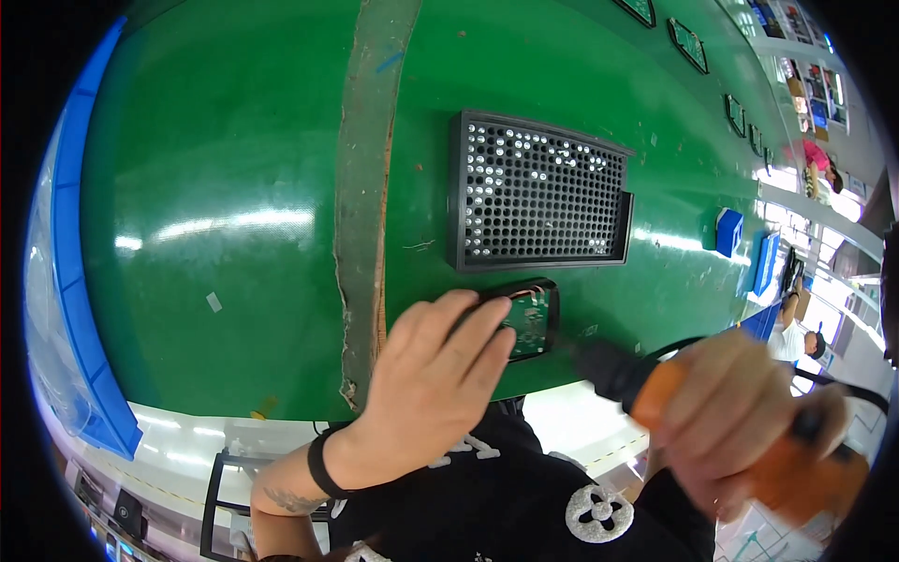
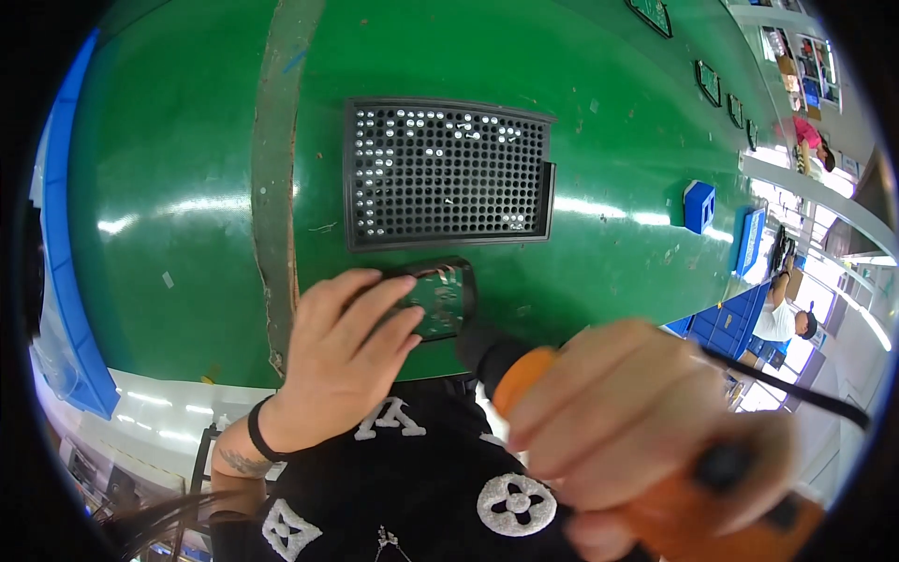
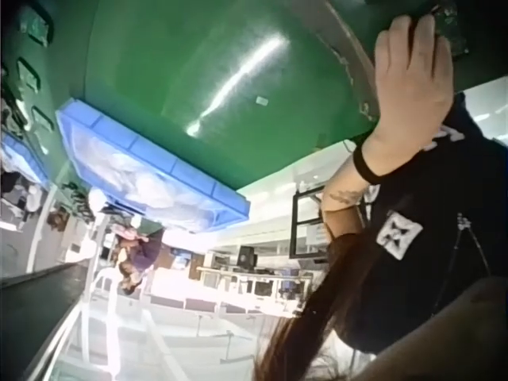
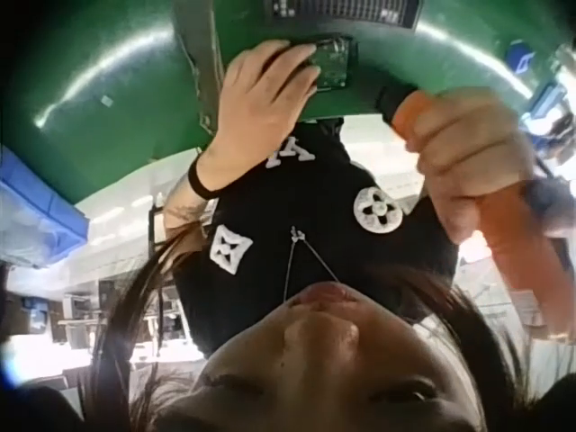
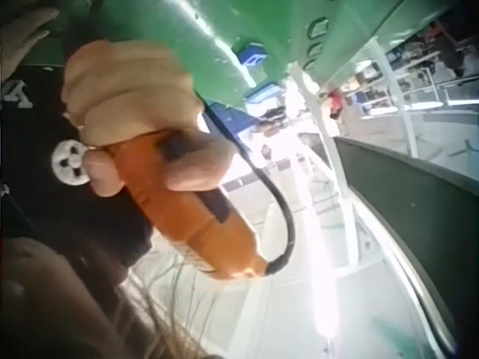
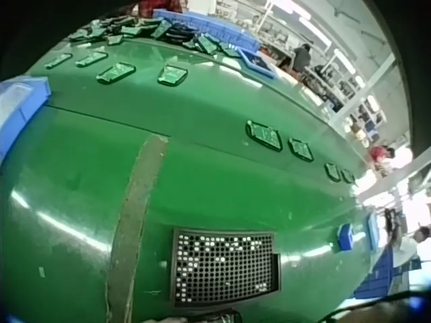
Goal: Assembling electronic circuit boards at a factory workbench using an electric screwdriver.
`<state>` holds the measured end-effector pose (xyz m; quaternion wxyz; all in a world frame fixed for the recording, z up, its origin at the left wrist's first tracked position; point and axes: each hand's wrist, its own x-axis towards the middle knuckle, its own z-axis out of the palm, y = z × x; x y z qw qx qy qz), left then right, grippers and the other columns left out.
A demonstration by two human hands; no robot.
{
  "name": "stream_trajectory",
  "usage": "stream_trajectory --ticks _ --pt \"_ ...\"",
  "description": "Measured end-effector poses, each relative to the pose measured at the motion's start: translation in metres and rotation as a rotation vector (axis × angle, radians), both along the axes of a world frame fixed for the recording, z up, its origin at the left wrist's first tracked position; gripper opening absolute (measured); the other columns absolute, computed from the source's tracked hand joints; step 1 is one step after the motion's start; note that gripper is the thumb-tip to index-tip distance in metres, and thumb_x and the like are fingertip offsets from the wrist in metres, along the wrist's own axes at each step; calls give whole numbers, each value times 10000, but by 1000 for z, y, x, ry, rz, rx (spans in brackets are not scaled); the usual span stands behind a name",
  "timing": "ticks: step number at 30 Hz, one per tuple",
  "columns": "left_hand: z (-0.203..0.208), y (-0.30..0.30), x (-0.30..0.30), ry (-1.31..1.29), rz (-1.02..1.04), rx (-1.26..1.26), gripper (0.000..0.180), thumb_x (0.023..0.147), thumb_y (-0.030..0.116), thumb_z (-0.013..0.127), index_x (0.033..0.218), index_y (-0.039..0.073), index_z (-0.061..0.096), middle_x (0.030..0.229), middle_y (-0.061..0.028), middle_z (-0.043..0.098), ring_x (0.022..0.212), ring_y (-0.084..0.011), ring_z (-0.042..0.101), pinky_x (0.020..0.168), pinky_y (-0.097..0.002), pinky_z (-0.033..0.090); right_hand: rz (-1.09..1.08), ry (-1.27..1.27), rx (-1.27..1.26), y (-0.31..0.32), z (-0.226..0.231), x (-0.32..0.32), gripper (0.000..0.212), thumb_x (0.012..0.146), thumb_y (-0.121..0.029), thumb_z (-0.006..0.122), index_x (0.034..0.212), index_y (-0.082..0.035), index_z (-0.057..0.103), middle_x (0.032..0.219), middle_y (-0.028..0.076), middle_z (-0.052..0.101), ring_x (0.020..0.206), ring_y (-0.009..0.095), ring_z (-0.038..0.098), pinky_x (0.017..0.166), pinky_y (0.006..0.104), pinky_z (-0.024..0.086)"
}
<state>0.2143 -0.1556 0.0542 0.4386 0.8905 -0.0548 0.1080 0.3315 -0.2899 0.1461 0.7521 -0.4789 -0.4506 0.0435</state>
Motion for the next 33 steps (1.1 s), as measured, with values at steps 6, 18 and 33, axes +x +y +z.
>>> stream_trajectory --ticks 6,18,33 --pt "7 -7 6 19 46 13 337 626 104 718 942 54 610 1107 -95 528 991 -307 476 825 -406 357 7 63 -331 16 15 52 108 782 -179 484 728 -120 412 650 7 450 619 115 456 635 269 384" --pt "8 9 2 120 211 49 328 625 136 737 924 65 621 1087 -82 492 992 -297 433 823 -401 310 -112 146 -408 34 6 66 127 820 -208 401 722 -129 391 655 -2 403 626 113 452 651 295 353" --pt "6 11 0 109 214 32 314 620 118 725 908 65 612 1065 -82 495 975 -282 450 797 -394 321 -101 2 -376 27 2 53 71 812 -166 385 765 -120 413 686 -2 421 645 117 465 663 319 364"
